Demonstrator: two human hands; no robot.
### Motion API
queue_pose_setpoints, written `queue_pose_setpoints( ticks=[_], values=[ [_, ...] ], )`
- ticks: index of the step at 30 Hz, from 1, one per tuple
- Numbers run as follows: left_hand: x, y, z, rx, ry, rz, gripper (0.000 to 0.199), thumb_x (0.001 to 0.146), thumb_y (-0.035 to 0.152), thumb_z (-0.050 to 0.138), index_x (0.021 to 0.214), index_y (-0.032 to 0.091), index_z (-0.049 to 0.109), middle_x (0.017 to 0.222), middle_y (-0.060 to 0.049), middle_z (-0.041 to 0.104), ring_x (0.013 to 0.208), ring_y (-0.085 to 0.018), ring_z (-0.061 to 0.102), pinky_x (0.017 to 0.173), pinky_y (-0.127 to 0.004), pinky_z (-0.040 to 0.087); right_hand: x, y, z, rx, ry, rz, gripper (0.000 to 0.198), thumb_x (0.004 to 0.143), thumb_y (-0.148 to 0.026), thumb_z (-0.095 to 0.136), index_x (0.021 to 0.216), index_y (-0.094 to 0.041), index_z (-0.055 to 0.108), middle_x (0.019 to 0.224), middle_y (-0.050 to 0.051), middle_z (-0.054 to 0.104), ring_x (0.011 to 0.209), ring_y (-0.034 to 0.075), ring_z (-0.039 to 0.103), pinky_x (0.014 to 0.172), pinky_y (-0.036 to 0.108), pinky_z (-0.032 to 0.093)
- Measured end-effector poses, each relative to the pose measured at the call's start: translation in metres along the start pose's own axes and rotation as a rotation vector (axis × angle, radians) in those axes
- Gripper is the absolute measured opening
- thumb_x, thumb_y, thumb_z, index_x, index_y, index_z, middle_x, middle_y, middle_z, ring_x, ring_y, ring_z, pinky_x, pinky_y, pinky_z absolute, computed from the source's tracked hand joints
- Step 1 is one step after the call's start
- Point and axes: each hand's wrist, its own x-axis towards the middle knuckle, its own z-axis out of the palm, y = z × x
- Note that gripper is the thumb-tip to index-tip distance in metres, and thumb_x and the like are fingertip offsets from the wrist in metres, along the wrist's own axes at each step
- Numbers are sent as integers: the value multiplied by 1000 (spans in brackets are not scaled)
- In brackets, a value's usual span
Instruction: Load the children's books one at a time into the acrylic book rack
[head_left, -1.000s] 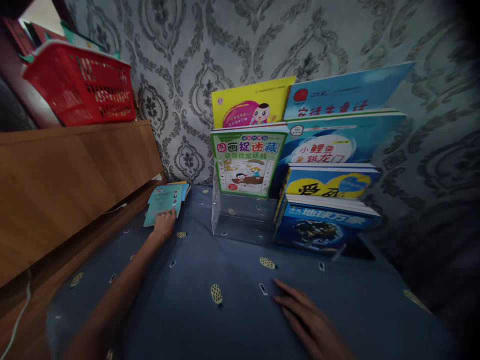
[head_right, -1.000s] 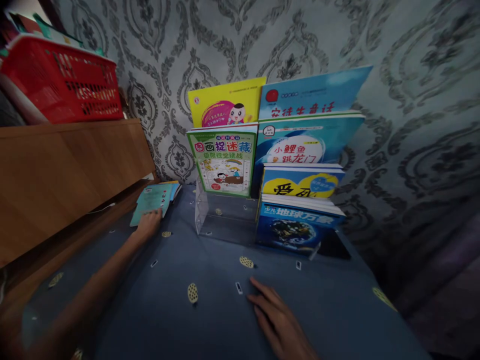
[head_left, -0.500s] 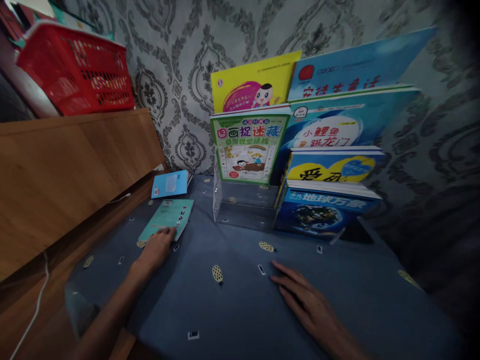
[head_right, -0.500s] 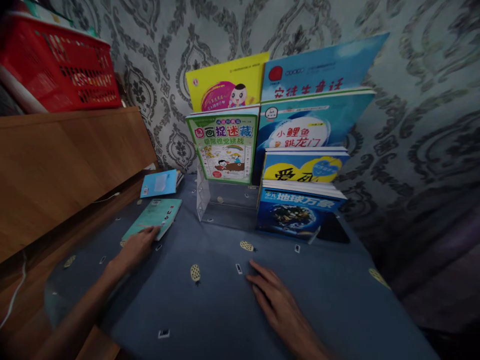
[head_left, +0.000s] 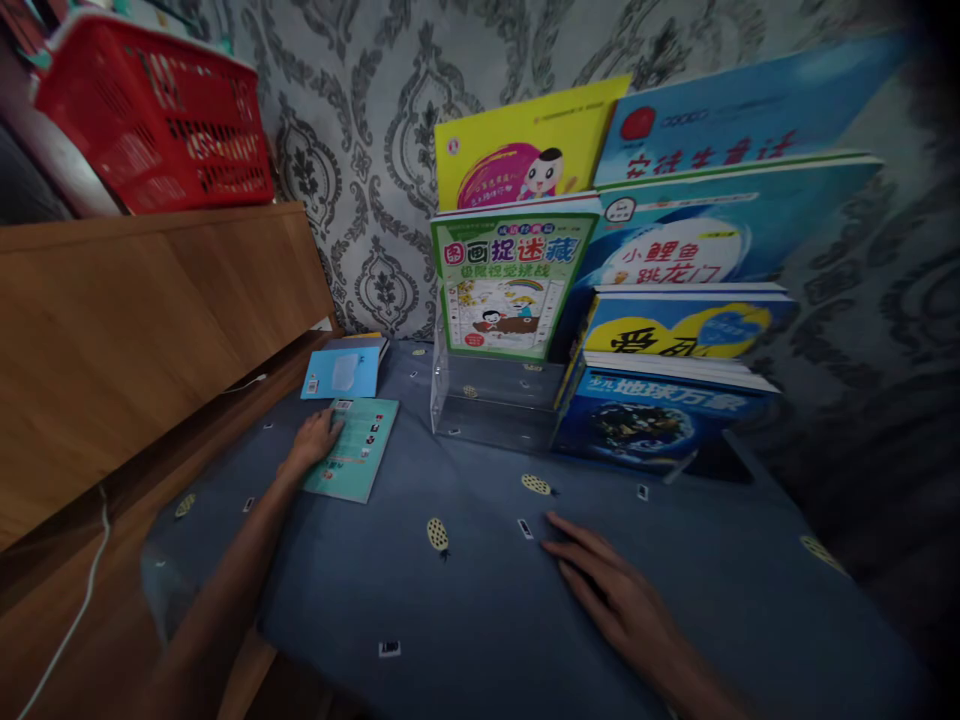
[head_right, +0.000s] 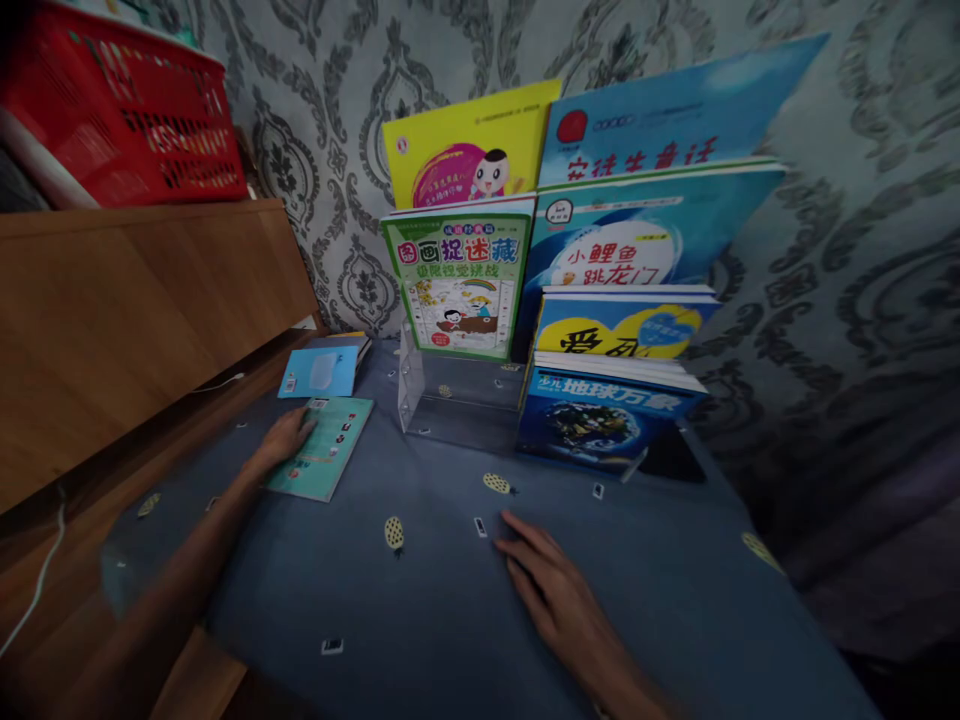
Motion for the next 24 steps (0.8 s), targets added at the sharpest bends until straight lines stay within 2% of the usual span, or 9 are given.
queue_pose_setpoints(
  ticks=[4,9,12,17,24],
  values=[
    [5,2,17,16,56,2,53,105,39,33,149,13,44,151,-20,51,137,-31,52,114,-44,40,0,0,1,-15,-1,2,38,103,-43,43,120,-27,73,144,10,62,128,30,63,107,56,52],
    [-8,-1,21,20,78,58,49,105,38,36,148,18,47,152,-15,51,141,-28,49,117,-42,38,1,-3,-3,-8,-7,-17,36,102,-40,44,118,-28,74,143,9,63,127,29,63,107,53,53],
    [-24,4,22,16,55,95,50,105,39,34,150,19,46,156,-13,47,144,-27,45,119,-40,36,1,-6,-5,-7,-28,-24,35,102,-38,44,120,-28,73,144,8,62,127,28,63,106,52,55],
    [-60,20,25,-29,26,171,52,105,39,35,153,20,43,160,-12,42,146,-27,43,120,-41,37,0,-8,-1,-34,-11,-3,37,103,-37,41,122,-27,71,145,9,60,130,30,61,107,57,52],
    [-107,45,34,-216,73,297,52,98,34,42,147,17,49,161,-12,40,146,-29,42,121,-46,36,2,-17,-8,-23,-35,-25,33,102,-30,44,122,-28,71,144,8,61,128,27,62,107,52,54]
  ],
)
